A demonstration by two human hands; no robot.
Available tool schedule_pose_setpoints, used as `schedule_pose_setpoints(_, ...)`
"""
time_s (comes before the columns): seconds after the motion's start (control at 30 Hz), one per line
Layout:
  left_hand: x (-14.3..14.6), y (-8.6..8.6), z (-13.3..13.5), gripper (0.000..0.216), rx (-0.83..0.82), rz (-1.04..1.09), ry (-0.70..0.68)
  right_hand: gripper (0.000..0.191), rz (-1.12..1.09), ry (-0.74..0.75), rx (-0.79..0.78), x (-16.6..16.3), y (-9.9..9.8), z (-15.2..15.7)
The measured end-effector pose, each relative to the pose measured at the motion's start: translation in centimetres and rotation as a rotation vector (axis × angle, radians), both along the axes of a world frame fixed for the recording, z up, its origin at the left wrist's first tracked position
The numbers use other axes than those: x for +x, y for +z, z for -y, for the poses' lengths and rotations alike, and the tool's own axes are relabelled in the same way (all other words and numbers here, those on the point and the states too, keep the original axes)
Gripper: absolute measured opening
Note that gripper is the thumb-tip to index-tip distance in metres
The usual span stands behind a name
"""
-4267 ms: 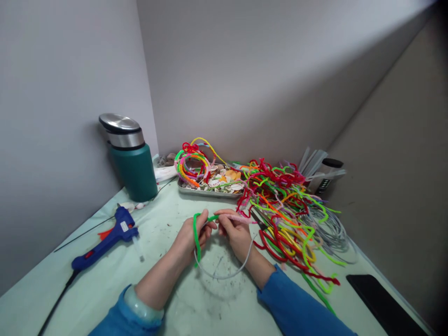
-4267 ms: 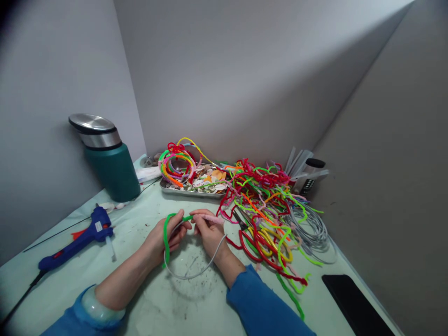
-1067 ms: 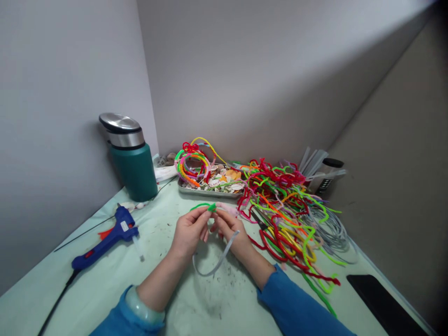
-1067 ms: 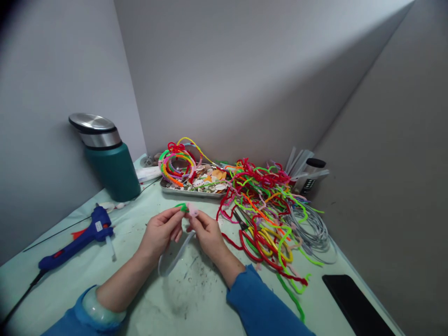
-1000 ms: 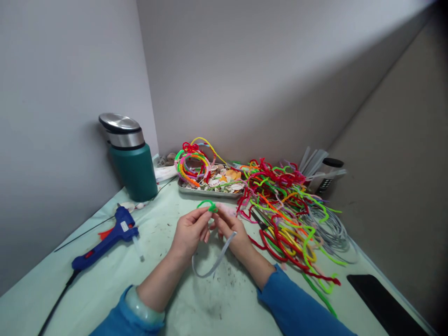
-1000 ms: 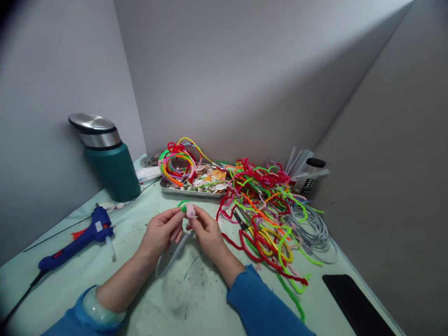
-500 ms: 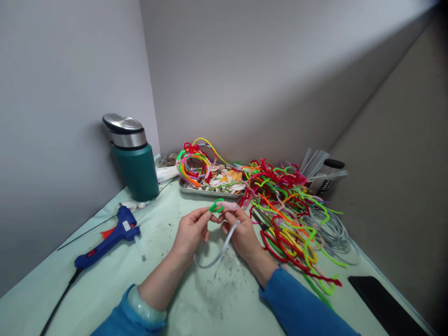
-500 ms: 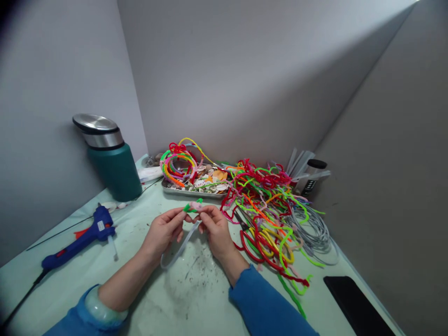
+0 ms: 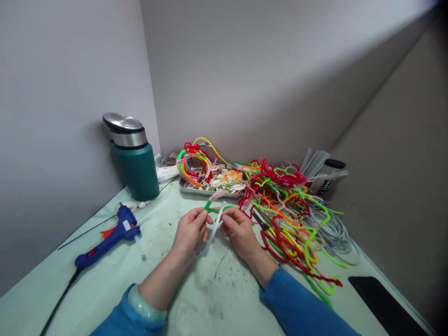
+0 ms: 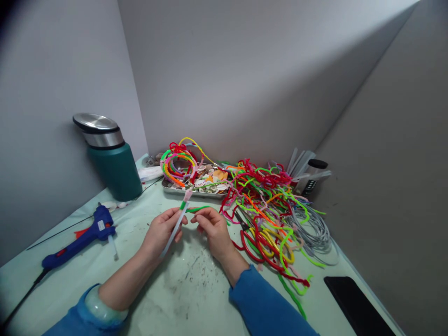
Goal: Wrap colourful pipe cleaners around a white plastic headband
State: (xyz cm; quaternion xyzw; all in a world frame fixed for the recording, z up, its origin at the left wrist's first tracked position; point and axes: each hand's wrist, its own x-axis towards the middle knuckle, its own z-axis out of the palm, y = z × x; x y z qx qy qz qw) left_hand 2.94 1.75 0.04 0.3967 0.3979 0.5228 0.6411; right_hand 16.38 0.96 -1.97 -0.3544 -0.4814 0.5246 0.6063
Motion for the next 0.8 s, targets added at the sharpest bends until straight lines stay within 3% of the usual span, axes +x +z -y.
schedule_pose_setpoints(0.2,-0.19,-0.31,-0.16,0.025,-0.001,0.076,-0.012,0.015,0.362,-0.098,0.173,-0.53,-0.22,0.2)
schedule_pose_setpoints(0.57,0.18,-0.55,0.08,0.024,-0.08,-0.034,-0.117,0.013,0.389,-0.229,0.145,-0.22,-0.4,0.07)
schedule_pose_setpoints(0.8,0.55,-0.85,-0.05,0.025,-0.06,-0.148,-0.079,0.013,0.312,-0.185,0.17,-0.18,-0.93,-0.15)
